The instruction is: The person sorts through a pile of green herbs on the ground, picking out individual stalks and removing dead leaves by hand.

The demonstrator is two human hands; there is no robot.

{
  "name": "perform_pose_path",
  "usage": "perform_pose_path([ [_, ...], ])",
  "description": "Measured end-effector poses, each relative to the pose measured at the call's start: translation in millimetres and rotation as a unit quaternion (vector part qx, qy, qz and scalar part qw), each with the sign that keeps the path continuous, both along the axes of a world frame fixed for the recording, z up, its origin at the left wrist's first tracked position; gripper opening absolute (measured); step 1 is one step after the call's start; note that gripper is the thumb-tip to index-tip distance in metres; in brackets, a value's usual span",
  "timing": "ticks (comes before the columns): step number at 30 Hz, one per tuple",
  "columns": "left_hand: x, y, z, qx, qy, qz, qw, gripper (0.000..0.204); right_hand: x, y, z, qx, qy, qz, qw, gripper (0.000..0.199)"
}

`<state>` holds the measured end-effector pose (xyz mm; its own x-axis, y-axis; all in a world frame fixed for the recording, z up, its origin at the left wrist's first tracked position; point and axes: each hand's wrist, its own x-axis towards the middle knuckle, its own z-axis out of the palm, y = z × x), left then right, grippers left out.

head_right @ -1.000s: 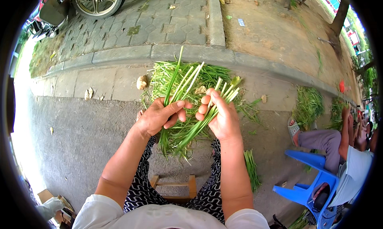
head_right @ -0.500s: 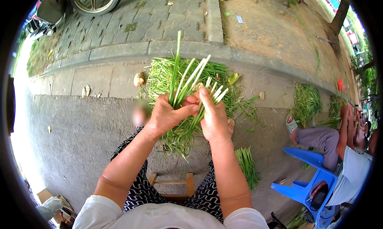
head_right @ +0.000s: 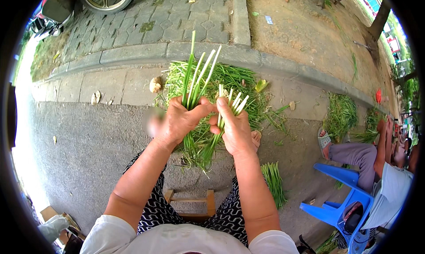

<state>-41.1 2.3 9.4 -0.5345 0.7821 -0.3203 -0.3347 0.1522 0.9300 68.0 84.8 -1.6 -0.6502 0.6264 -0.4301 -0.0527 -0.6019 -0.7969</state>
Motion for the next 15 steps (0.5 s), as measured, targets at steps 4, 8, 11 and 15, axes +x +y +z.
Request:
perform_pose_path([
  [4,-10,-5,2,-0.005,0.006,0.051,0.999,0.006,2,-1,5,-0.013,-0.006,0.012,1.0,0.025],
  [8,-33,-14,3,-0.023,0.017,0.11,0.993,0.004,6,5,7,-0.009,-0.002,0.019,1.0,0.024],
  [11,-54,-22,1,-0.038,0.037,0.174,0.983,0.002,9,11,6,-0.002,0.0,0.007,1.0,0.022],
  [15,-74,-31,-3,-0.109,0.158,0.178,0.965,0.008,10,13,8,0.002,-0.005,-0.004,1.0,0.018],
])
